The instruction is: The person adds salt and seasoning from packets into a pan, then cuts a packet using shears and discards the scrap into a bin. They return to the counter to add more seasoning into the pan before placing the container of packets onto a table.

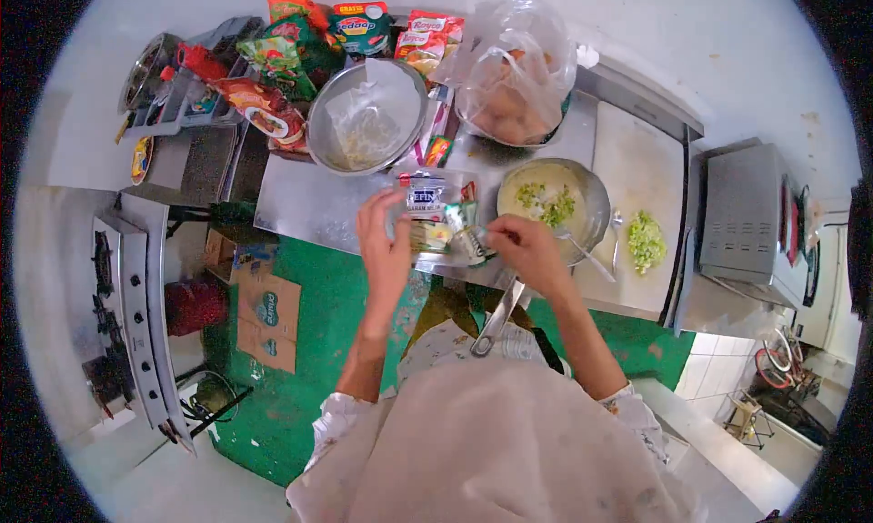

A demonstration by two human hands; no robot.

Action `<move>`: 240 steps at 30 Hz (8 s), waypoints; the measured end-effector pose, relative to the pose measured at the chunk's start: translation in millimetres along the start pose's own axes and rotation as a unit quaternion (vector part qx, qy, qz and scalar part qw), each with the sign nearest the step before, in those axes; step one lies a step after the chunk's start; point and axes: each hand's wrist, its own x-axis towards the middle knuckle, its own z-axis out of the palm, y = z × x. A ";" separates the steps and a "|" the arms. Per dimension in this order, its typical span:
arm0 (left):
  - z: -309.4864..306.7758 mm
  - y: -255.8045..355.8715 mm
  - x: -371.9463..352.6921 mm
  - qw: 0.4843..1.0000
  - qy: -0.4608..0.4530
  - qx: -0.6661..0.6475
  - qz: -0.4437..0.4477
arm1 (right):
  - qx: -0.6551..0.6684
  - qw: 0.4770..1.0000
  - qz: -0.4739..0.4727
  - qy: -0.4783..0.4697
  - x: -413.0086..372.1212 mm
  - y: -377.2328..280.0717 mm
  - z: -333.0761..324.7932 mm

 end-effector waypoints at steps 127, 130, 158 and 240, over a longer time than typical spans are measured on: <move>132.5 247.1 -113.5 0.811 -0.243 -0.433 -0.311 | -0.032 0.998 -0.052 0.024 -115.4 92.2 -207.9; 133.3 251.7 -115.5 0.801 -0.208 -0.455 -0.330 | -0.037 0.997 -0.033 0.064 -117.8 100.3 -202.8; 59.6 91.2 -68.5 0.978 -0.132 0.143 -0.077 | -0.108 0.985 0.027 0.131 -104.8 84.0 -201.9; 160.6 285.0 -58.6 0.590 -0.111 -0.673 -0.432 | 0.258 0.965 0.036 0.013 -142.7 50.7 -226.7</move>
